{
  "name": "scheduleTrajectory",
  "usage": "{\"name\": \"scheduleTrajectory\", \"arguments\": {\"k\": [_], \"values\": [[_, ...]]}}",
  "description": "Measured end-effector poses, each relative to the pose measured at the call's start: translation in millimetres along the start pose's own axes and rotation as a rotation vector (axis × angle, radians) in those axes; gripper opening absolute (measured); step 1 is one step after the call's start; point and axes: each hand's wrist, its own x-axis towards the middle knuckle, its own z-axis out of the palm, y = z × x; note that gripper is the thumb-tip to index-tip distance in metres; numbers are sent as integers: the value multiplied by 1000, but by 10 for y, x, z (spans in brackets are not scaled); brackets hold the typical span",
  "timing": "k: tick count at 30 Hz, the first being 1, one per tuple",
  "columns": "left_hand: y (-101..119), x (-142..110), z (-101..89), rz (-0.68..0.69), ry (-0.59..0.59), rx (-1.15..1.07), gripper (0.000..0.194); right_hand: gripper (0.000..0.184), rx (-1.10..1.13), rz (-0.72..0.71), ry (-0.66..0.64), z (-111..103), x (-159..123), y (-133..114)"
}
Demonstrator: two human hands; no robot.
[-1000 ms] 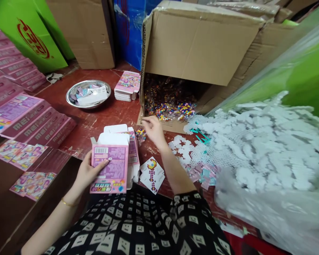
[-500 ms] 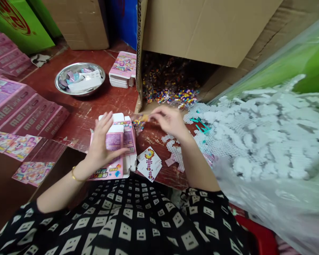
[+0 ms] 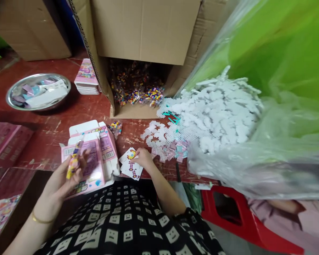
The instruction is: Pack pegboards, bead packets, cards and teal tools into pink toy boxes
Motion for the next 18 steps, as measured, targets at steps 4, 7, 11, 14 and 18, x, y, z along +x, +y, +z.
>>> {"name": "scheduleTrajectory", "arguments": {"k": [4, 7, 11, 14, 18], "values": [[-214, -265, 67, -112, 154, -57, 30, 52, 13, 27, 12, -33, 34, 21], [-262, -397, 19, -75, 150, 9, 41, 30, -8, -2, 3, -86, 65, 22], [-266, -429, -62, 38, 31, 121, 39, 26, -43, -80, 58, -103, 35, 31], [-324, -384, -106, -9, -87, 233, 49, 17, -50, -139, 120, -92, -11, 70], [-360, -281, -192, 41, -93, 218, 57, 24, -46, -159, 162, -101, -63, 171]]}}
